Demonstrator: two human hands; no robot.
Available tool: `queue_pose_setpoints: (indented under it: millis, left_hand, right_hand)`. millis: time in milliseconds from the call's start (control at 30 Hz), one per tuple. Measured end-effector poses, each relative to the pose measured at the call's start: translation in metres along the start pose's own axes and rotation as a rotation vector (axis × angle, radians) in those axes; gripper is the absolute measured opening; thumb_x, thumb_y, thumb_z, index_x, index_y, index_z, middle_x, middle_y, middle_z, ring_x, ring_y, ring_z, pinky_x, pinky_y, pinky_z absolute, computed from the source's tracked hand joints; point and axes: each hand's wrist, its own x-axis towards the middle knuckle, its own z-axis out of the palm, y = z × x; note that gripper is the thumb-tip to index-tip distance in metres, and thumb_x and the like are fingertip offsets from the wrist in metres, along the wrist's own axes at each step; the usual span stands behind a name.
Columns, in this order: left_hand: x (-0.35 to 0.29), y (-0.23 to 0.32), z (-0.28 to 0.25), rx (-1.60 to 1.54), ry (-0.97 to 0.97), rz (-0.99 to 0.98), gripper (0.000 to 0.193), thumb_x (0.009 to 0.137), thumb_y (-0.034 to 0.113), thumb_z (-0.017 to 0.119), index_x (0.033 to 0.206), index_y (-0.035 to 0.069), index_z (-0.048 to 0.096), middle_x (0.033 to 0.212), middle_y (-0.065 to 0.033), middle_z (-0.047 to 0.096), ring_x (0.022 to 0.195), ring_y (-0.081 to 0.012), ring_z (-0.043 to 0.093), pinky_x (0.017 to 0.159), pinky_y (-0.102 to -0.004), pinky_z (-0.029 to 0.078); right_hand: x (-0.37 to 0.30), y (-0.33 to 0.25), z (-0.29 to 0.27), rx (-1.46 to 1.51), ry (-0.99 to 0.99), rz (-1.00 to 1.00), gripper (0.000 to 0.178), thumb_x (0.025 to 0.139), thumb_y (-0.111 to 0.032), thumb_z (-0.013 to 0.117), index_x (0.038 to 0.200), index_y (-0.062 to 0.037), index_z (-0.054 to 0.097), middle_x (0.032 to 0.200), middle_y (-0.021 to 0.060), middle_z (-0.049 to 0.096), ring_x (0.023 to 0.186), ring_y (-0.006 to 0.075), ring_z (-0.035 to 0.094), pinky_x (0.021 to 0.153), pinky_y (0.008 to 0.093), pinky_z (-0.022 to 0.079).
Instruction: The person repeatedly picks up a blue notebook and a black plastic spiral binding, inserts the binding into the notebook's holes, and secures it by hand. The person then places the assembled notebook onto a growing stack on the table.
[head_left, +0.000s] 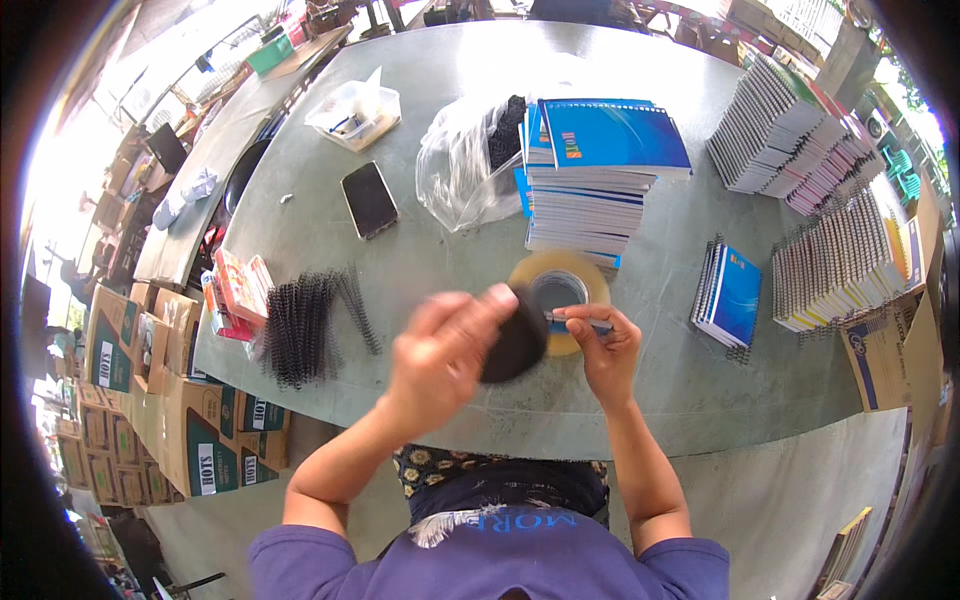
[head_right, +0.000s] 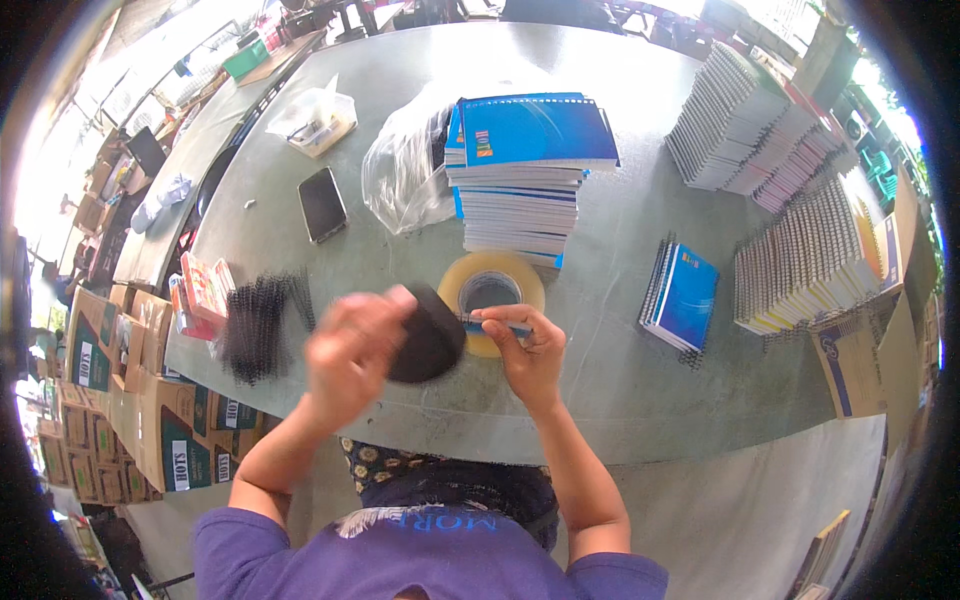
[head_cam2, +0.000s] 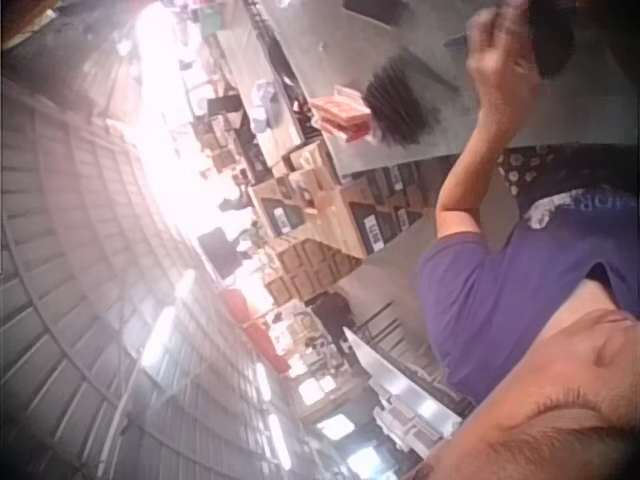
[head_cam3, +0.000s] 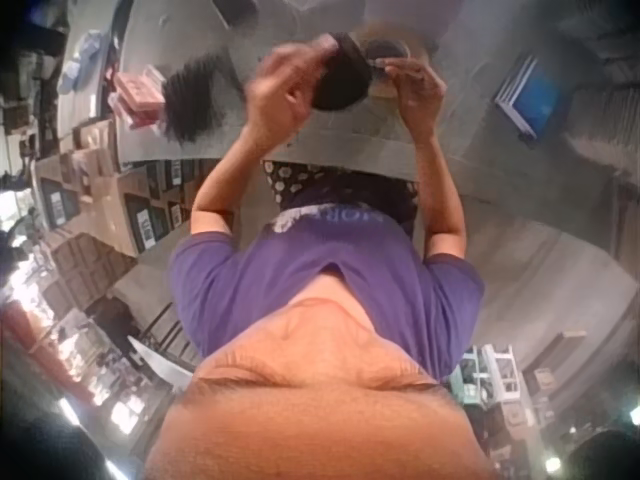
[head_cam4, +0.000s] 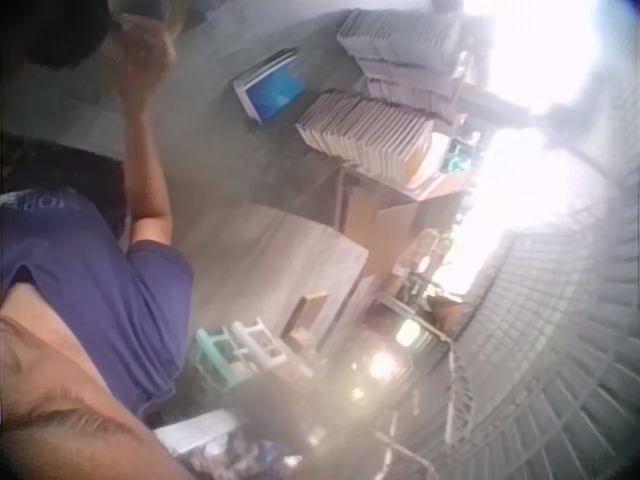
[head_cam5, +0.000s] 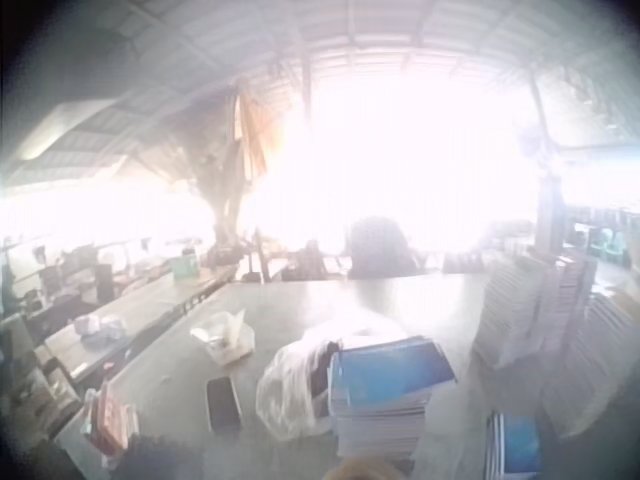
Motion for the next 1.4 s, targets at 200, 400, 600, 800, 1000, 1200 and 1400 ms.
queue_pose_setpoints:
  millis: [200, 400, 600, 800, 1000, 1200, 1400]
  left_hand:
    - [-0.016, 0.002, 0.011, -0.045, -0.176, 0.007, 0.044, 0.076, -0.004, 0.062, 0.117, 0.011, 0.063, 0.092, -0.0112, 0.061, 0.072, -0.0223, 0.062, 0.061, -0.0321, 0.053]
    - [-0.028, -0.001, 0.024, -0.009, -0.446, 0.064, 0.045, 0.076, -0.007, 0.059, 0.118, 0.01, 0.061, 0.094, -0.011, 0.061, 0.069, -0.0237, 0.062, 0.059, -0.0324, 0.053]
    - [0.011, 0.009, 0.009, -0.024, -0.081, 0.023, 0.042, 0.074, -0.001, 0.064, 0.115, 0.012, 0.062, 0.092, -0.0102, 0.061, 0.072, -0.0257, 0.063, 0.061, -0.0327, 0.053]
    - [-0.016, 0.019, 0.02, -0.291, -0.218, -0.184, 0.029, 0.079, 0.005, 0.067, 0.106, 0.006, 0.057, 0.09, -0.0128, 0.059, 0.073, -0.0318, 0.061, 0.067, -0.0363, 0.051]
    - [-0.015, 0.013, 0.028, 0.211, -0.168, 0.183, 0.027, 0.073, 0.015, 0.071, 0.095, 0.008, 0.056, 0.09, -0.0107, 0.059, 0.087, -0.0257, 0.058, 0.077, -0.0378, 0.044]
    - [0.015, -0.016, 0.03, 0.156, -0.364, 0.161, 0.028, 0.071, 0.013, 0.071, 0.096, 0.009, 0.058, 0.085, -0.0065, 0.06, 0.083, -0.023, 0.058, 0.074, -0.0368, 0.041]
    - [0.019, -0.002, 0.025, 0.203, -0.326, 0.168, 0.022, 0.077, 0.018, 0.067, 0.096, 0.01, 0.059, 0.079, -0.0058, 0.06, 0.081, -0.0226, 0.059, 0.074, -0.0354, 0.042]
  right_hand:
    - [0.003, -0.005, 0.001, 0.017, -0.066, -0.017, 0.015, 0.09, -0.012, 0.06, 0.094, 0.0021, 0.064, 0.091, 0.0107, 0.069, 0.087, 0.015, 0.063, 0.079, 0.0267, 0.048]
    - [-0.005, 0.005, 0.009, 0.192, -0.02, -0.029, 0.038, 0.096, -0.032, 0.048, 0.108, 0.0032, 0.057, 0.096, 0.0143, 0.066, 0.087, 0.0169, 0.062, 0.08, 0.0273, 0.046]
    - [-0.002, 0.012, 0.005, 0.312, -0.016, -0.042, 0.042, 0.098, -0.035, 0.044, 0.113, 0.0023, 0.055, 0.096, 0.0163, 0.066, 0.089, 0.0185, 0.062, 0.083, 0.0291, 0.046]
    - [-0.002, 0.009, 0.004, 0.174, 0.01, 0.009, 0.033, 0.091, -0.027, 0.059, 0.109, 0.0008, 0.059, 0.093, 0.013, 0.067, 0.088, 0.0163, 0.062, 0.082, 0.0295, 0.047]
    - [0.015, -0.016, -0.014, -0.655, -0.117, -0.366, 0.023, 0.067, -0.005, 0.075, 0.089, -0.0068, 0.068, 0.089, 0.005, 0.068, 0.083, 0.0204, 0.063, 0.075, 0.0309, 0.049]
    - [0.007, -0.053, -0.004, -0.993, -0.157, -0.227, 0.019, 0.07, -0.001, 0.068, 0.088, -0.008, 0.067, 0.091, 0.0055, 0.066, 0.085, 0.0276, 0.062, 0.071, 0.0344, 0.05]
    - [0.005, -0.058, 0.005, -0.251, -0.105, 0.282, 0.019, 0.075, 0.01, 0.064, 0.092, 0.0006, 0.064, 0.101, 0.0109, 0.06, 0.062, 0.0191, 0.066, 0.049, 0.025, 0.051]
